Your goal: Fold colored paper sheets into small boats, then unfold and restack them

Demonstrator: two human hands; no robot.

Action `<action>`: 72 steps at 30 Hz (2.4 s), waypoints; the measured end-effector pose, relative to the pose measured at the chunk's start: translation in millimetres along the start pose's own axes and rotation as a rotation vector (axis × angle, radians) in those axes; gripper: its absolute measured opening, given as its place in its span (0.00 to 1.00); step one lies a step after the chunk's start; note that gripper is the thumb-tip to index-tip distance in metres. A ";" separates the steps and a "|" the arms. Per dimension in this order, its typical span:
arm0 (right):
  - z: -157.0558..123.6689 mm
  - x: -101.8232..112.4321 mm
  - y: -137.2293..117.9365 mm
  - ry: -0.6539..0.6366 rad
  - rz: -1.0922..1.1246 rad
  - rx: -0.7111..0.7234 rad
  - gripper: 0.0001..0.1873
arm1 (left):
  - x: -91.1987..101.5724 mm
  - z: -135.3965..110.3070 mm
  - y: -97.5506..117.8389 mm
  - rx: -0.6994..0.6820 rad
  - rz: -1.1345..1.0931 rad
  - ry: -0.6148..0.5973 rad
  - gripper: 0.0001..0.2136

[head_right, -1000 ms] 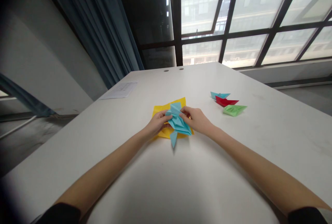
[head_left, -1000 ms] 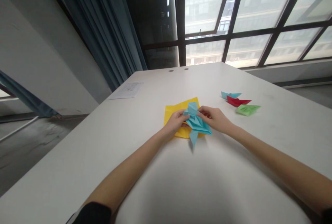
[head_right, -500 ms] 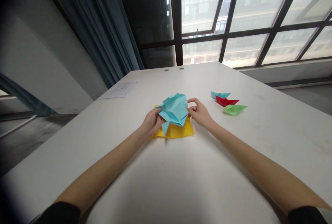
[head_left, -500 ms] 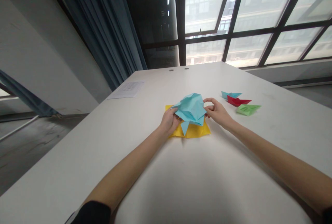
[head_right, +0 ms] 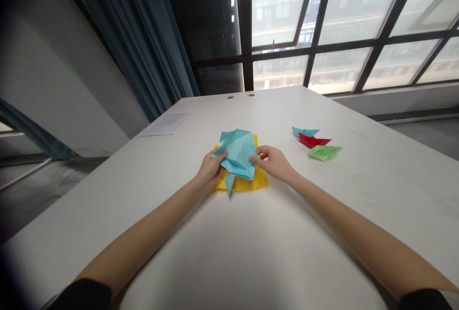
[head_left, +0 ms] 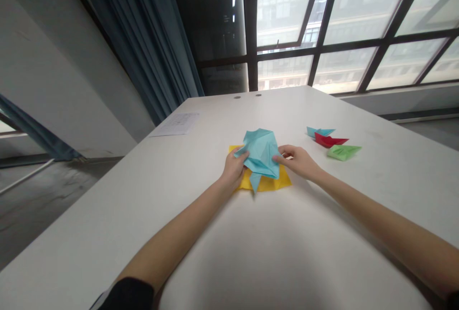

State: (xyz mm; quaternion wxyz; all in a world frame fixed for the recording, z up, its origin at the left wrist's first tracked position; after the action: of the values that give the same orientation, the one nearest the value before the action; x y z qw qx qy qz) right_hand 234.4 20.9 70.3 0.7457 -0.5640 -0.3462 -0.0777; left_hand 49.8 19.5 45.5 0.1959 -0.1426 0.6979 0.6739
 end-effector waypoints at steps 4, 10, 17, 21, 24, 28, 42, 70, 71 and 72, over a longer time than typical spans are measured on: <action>-1.3 3.5 -1.0 0.032 0.289 -0.043 0.14 | 7.9 -0.3 1.4 -0.021 -0.013 0.103 0.09; -2.1 9.6 2.6 0.088 0.560 -0.108 0.09 | 14.1 -5.5 5.4 0.036 0.015 0.231 0.07; 2.8 9.9 21.6 0.006 0.283 -0.220 0.07 | 15.2 -1.0 8.6 -0.083 0.124 0.140 0.11; 6.0 10.1 19.2 -0.064 0.112 -0.127 0.19 | 12.9 1.3 9.5 -0.147 0.362 0.061 0.11; 4.8 8.9 7.6 -0.122 0.109 -0.022 0.24 | 7.3 0.1 8.4 -0.144 0.433 -0.007 0.10; -0.8 1.3 -3.8 -0.235 0.364 -0.070 0.20 | -0.3 -3.7 7.9 -0.098 0.428 -0.068 0.11; -3.0 -4.1 -5.0 -0.084 0.704 -0.149 0.13 | 0.7 -9.5 12.9 -0.270 0.882 0.003 0.17; -3.3 6.5 6.5 0.042 0.840 -0.183 0.08 | 2.0 -8.4 13.1 -0.015 0.598 -0.014 0.06; -2.9 6.6 7.5 0.026 0.827 -0.175 0.08 | 3.1 -7.4 11.1 0.032 0.495 -0.015 0.06; -2.3 7.3 9.1 0.020 0.805 -0.167 0.08 | 3.8 -6.6 9.5 0.067 0.402 -0.014 0.07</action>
State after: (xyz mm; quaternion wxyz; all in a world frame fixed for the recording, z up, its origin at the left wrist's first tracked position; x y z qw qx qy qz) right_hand 245.4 24.1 67.2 0.6713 -0.7123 -0.0831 0.1871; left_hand 41.4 13.6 52.2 0.0670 0.0110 0.7329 0.6769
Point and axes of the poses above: each hand's wrist, its own z-axis towards the middle knuckle, its own x-axis out of the back of the hand, y = z × x, the point moved 4 cm from there along z, towards the middle knuckle, and after that the axes turned 11 degrees about -y, right-handed, at the moved point
